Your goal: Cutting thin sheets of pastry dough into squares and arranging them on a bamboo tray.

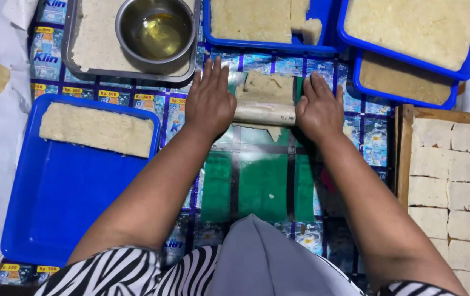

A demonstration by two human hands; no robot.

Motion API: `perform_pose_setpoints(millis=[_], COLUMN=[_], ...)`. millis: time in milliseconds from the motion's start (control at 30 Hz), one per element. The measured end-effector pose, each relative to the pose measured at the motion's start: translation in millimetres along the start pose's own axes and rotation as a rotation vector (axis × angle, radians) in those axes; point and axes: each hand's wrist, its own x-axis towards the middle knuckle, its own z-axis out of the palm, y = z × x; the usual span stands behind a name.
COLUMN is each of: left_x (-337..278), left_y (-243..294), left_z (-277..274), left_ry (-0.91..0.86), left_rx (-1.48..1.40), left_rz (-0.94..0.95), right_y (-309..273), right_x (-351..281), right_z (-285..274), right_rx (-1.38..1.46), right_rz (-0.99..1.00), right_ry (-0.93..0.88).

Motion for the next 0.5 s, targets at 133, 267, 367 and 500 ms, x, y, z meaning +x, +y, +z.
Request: perform_pose_setpoints(millis=[133, 267, 367, 500], left_x=[-5.0, -21.4, 7.2, 20.0], left_y=[-10.4, 0.7, -4.7, -6.1], left_z=[15.5, 10.3, 14.7, 26.5], left_ry=[0.026, 0.036, -0.017, -0.019], left_rx=[0.033, 0.057, 0.137, 0.098], left_rz=[-0.014, 0.005, -0.002, -0.094], right_y=[-3.7, 1.6, -3.2, -9.7], right_x=[0.0, -11.6, 28.5, 48.1], right_z=[2.7, 0.7, -10.7, 7.0], right_rx=[0.040, -0.036, -0.021, 0.070], right_rz=[0.049, 0.087, 0.166, 0.392], right_ry=[-0.069, -0.187, -0.337, -0.422])
